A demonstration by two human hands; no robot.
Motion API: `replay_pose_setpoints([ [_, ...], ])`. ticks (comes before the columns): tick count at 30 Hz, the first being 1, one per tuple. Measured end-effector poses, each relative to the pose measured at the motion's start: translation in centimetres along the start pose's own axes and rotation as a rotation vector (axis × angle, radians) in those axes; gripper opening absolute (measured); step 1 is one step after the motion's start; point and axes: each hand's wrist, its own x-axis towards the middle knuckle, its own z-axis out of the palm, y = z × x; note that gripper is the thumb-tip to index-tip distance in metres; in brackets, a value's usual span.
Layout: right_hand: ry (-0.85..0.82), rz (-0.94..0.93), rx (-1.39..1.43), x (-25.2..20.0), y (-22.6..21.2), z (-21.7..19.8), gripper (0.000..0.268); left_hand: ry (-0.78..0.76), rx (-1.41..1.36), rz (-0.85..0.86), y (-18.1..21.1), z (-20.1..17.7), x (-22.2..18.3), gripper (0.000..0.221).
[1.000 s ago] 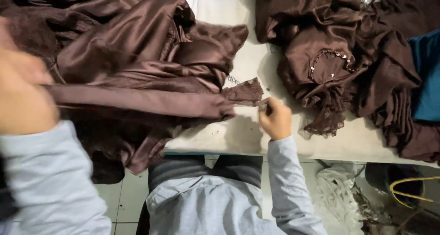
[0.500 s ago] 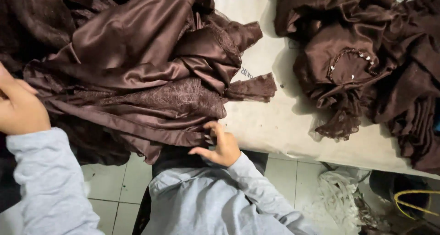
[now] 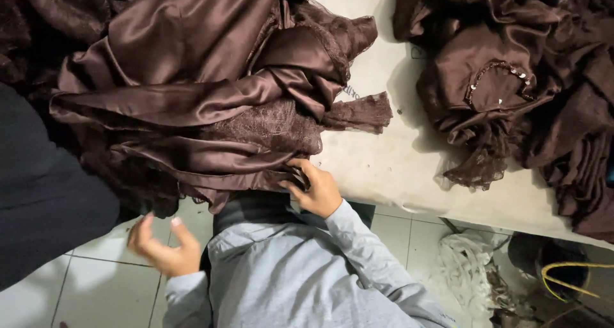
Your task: Trimming excess loose threads from brown fabric garments using thread snips.
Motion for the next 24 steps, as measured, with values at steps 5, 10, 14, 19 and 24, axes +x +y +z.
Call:
replay_pose_setpoints([
  [5, 0.091, 0.051, 0.155, 0.3, 1.0, -0.1, 0.019, -0.234, -0.121, 0.625, 6.1, 2.2, 7.3, 0.051],
  [10, 0.21, 0.124, 0.249, 0.4, -2.7, -5.3, 0.016, -0.411, -0.138, 0.812, 6.3, 5.2, 10.7, 0.018],
  [14, 0.324, 0.205, 0.317, -0.2, -4.0, -8.8, 0.015, -0.702, -0.646, 0.604, 10.9, 4.1, 13.2, 0.008],
  [19, 0.384, 0.266, 0.346, -0.9, -3.4, -10.4, 0.012, -0.842, -0.962, 0.363, 16.0, 3.6, 14.6, 0.007],
  [24, 0.441, 0.143, 0.476, -0.9, -2.8, -11.0, 0.032, -1.009, -1.192, -0.047, 17.6, 6.3, 13.6, 0.015],
])
